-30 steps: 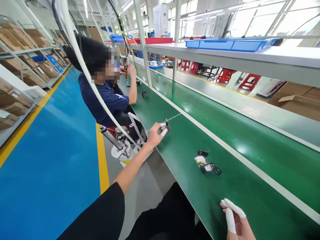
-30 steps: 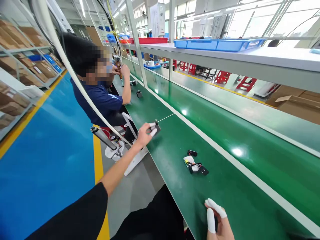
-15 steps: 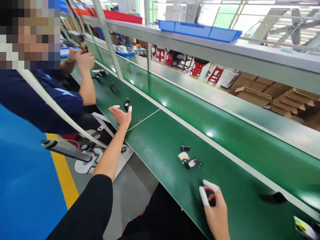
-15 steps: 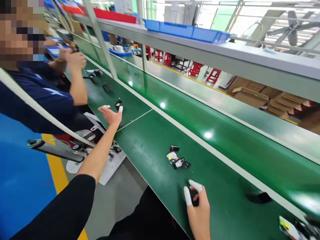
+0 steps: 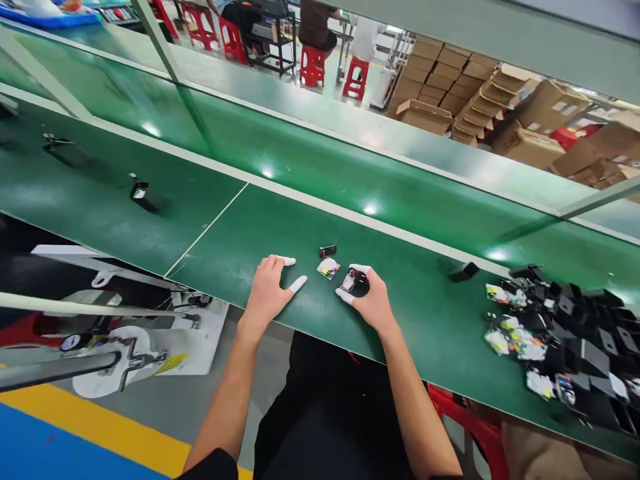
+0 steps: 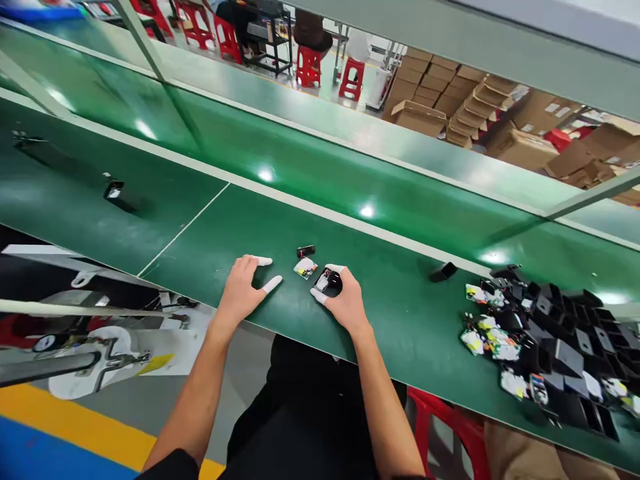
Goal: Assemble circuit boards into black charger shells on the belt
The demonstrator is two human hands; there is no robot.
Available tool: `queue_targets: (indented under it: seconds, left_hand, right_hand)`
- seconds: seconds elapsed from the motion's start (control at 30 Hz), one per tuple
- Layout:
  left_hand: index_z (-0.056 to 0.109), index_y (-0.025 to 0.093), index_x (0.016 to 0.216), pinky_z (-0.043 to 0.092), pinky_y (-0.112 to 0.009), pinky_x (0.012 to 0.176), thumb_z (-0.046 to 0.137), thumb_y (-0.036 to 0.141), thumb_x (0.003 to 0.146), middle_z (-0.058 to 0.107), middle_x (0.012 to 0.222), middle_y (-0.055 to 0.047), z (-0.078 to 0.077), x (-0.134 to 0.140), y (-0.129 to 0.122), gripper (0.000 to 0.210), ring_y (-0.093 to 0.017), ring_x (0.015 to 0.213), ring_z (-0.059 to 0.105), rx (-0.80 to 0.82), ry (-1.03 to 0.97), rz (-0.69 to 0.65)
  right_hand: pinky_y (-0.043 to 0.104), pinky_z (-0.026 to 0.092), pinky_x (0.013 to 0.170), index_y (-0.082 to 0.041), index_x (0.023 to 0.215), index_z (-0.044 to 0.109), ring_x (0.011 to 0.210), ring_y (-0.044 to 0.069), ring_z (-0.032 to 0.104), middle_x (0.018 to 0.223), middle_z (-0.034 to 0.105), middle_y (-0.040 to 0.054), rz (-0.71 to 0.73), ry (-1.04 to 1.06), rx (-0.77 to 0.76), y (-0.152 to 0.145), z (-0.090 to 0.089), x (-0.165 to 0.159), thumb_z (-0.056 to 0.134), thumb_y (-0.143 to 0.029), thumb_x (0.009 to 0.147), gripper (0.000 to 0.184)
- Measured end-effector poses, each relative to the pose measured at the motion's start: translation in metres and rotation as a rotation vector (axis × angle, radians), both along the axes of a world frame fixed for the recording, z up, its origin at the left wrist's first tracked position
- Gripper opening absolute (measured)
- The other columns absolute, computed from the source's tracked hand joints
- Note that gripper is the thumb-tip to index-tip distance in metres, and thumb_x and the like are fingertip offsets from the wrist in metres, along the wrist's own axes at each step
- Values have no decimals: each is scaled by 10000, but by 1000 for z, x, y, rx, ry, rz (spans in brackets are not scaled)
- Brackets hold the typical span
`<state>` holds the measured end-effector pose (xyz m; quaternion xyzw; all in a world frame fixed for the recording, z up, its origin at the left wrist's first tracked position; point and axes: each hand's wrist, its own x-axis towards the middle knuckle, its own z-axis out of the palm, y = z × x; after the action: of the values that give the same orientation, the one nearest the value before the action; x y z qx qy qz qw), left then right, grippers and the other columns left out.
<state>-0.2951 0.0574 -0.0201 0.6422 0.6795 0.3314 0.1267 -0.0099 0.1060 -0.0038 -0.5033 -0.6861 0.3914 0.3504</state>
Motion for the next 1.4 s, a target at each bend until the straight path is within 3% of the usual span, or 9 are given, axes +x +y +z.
queue_targets:
  seconds: [0.3, 0.53, 0.63, 0.77, 0.97, 1.13, 1.2, 1.27, 1.4]
  left_hand:
    - [675, 245, 1158, 542, -582, 1024, 871, 542, 858, 692, 1241, -160, 1, 73, 20, 466, -435, 1195, 638, 52, 176, 39]
    - [690, 242, 833, 583, -412, 744, 877, 414, 702, 713, 809, -32, 33, 71, 60, 286, -255, 746, 688, -180, -237, 85]
    - [721, 247, 962, 606, -394, 782, 853, 361, 727, 745, 883, -21, 61, 86, 42, 293, -232, 802, 721, -126, -469, -111]
    - [700, 298, 1100, 589, -429, 786, 861, 250, 763, 679, 979, -30, 86, 142, -12, 376, -243, 876, 666, 170, -404, -527]
    - [681, 278, 1182, 546, -409, 664, 820, 199, 661, 549, 995, -59, 77, 216, -45, 545, -259, 881, 563, 268, -320, -838]
    - [535, 261, 1541, 612, -480, 1012, 864, 477, 838, 554, 1258, -109, 54, 285, 26, 805, -279, 1120, 616, 111, -471, -923]
    - [562, 281, 1458, 600, -408, 965, 792, 481, 969, 565, 1233, -88, 42, 325, 73, 576, -238, 1088, 635, 68, -542, -719]
    - [581, 249, 1426, 587, -404, 959, 909, 443, 890, 549, 1342, -129, 31, 366, 119, 657, -263, 1151, 633, -31, -450, -596]
    - [616, 188, 1297, 529, -478, 1134, 971, 309, 825, 571, 1394, -184, 24, 419, 180, 603, -347, 1329, 605, -149, -265, -656]
  right_hand:
    - [578, 526, 1283, -293, 1675, 448, 1447, 347, 653, 1613, 583, 148, -14, 61, 4, -47, -2, 23, 980, -508, 831, 1020]
    - [559, 582, 1153, -308, 1467, 658, 1292, 312, 671, 1462, 647, 124, -285, 139, 122, -98, -7, 62, 819, -423, 993, 513]
    - [493, 614, 1029, -300, 1277, 760, 1054, 255, 720, 1195, 728, 77, -297, 295, 34, -113, -4, 76, 746, -464, 1048, 282]
    - [449, 656, 894, -274, 1331, 766, 845, 237, 744, 919, 759, 45, -107, 667, -174, -131, 4, 81, 768, -710, 974, 563]
    - [484, 701, 779, -301, 1366, 750, 870, 318, 825, 1052, 841, 100, -149, 1064, -469, -156, 10, 104, 916, -885, 698, 903]
    - [557, 705, 936, -295, 1356, 744, 962, 328, 837, 1260, 842, 143, -562, 1052, -270, -162, -1, 153, 942, -800, 744, 818]
    - [592, 685, 1008, -295, 1348, 748, 1005, 329, 833, 1309, 829, 141, -697, 1022, -180, -159, -9, 171, 945, -754, 773, 762]
    - [609, 666, 1046, -298, 1318, 762, 1011, 321, 830, 1311, 825, 126, -769, 1023, -123, -155, -16, 185, 953, -700, 796, 686]
    - [558, 681, 989, -292, 1281, 787, 981, 299, 831, 1260, 832, 98, -780, 1091, -96, -148, -25, 196, 963, -625, 824, 592]
